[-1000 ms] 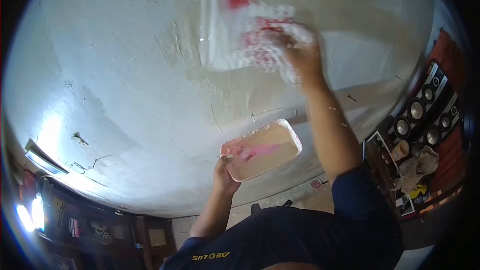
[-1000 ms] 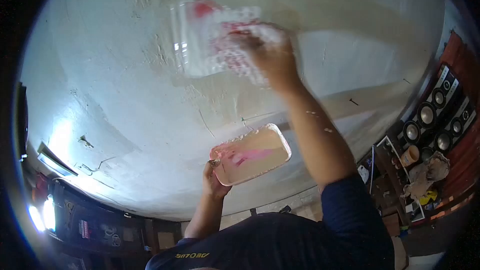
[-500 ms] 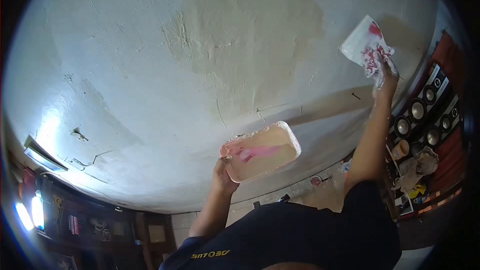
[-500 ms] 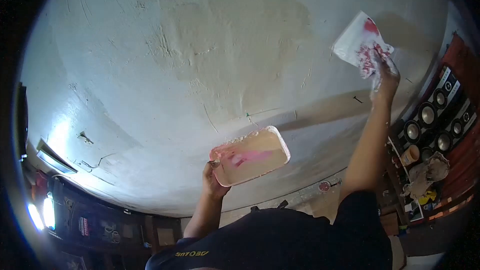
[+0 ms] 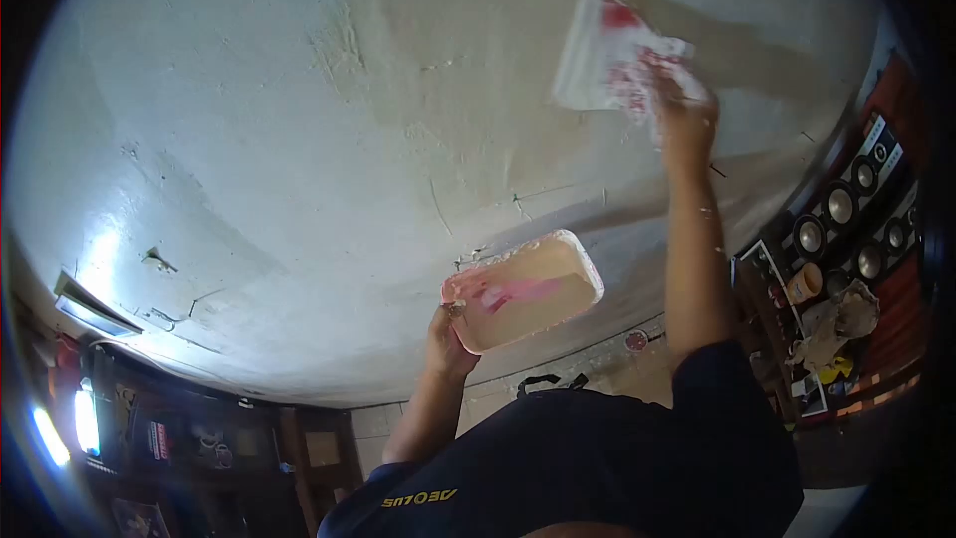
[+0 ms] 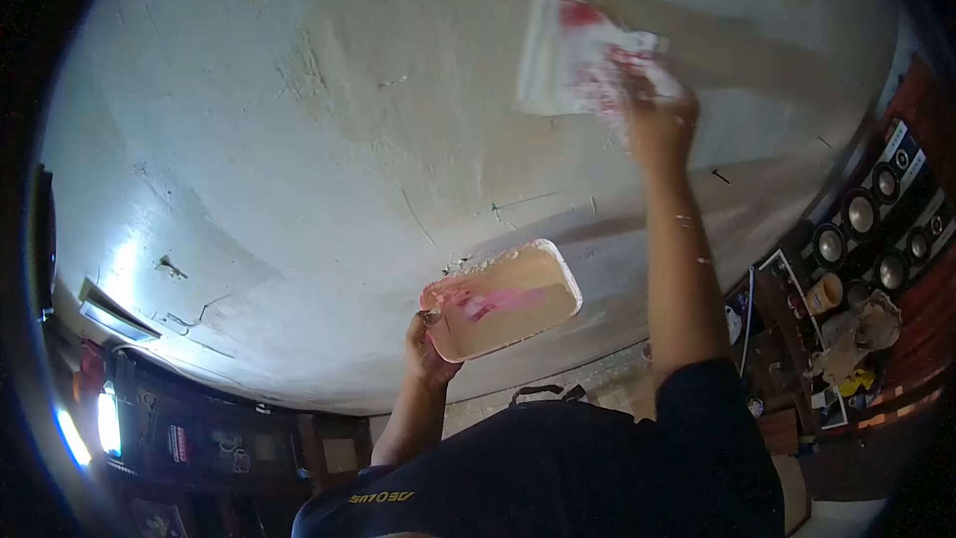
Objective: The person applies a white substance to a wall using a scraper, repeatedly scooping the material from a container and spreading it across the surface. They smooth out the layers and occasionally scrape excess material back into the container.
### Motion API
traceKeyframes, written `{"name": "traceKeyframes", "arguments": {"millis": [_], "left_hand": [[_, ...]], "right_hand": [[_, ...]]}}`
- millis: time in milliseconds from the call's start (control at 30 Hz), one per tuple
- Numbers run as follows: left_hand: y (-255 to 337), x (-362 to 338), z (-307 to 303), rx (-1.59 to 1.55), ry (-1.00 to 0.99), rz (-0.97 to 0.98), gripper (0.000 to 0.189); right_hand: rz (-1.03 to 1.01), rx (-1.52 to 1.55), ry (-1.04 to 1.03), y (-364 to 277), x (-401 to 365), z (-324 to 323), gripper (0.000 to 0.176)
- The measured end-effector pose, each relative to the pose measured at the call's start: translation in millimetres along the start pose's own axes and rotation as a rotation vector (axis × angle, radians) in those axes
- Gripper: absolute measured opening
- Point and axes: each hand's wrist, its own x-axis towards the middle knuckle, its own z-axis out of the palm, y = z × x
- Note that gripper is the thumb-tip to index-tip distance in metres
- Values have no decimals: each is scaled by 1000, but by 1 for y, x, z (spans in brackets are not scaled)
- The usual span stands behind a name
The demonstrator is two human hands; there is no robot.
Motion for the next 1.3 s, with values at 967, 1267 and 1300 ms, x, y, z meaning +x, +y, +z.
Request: {"name": "traceKeyframes", "arguments": {"millis": [967,1267,1300], "left_hand": [[-14,-21,-10,-16,11,54,55],[-9,-18,-8,31,15,19,58],[-8,-18,-9,31,14,21,58]], "right_hand": [[-70,866,-150,-98,-77,41,11],[-337,28,214,-51,-23,43,21],[122,556,-61,-30,-8,9,27]]}}
